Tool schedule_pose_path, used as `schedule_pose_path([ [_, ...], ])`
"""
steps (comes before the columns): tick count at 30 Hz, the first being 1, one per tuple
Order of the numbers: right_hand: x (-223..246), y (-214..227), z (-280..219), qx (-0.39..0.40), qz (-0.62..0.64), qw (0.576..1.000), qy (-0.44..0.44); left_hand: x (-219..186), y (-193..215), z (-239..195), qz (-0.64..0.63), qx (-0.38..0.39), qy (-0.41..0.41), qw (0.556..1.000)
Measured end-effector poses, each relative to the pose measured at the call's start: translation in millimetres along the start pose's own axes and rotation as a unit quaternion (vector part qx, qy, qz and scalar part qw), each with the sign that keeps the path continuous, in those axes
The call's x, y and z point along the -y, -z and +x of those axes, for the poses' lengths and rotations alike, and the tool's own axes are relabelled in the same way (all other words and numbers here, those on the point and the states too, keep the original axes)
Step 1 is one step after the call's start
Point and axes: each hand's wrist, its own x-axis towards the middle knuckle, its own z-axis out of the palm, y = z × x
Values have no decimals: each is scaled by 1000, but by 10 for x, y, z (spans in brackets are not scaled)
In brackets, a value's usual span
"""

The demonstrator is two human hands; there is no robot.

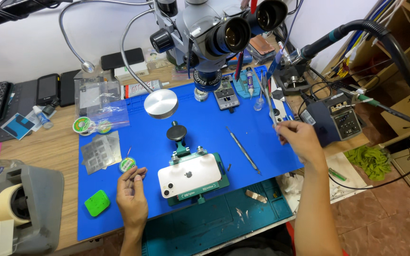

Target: The person secures a white smartphone in a green clamp on a blue mat, then uses a hot air gun to heat the device's edges. Afterward, they use a metal prying tool to carefully separate the phone's screen from its frame.

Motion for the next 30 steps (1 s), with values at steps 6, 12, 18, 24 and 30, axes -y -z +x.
schedule_pose_path([
  [6,-461,-325,-215,121,86,987,57,26,28,-14,3,-1,-8,1000],
  [12,-660,-614,-320,71,55,967,240,101,70,14,11,11,-71,997],
  [18,-555,-818,-676,83,126,956,253,110,73,-6,2,9,-72,997],
  [24,-516,-814,-757,110,181,934,289,47,66,-5,0,8,-71,997],
  [30,-620,-409,-435,4,-90,950,300,39,77,-17,19,12,-64,998],
])
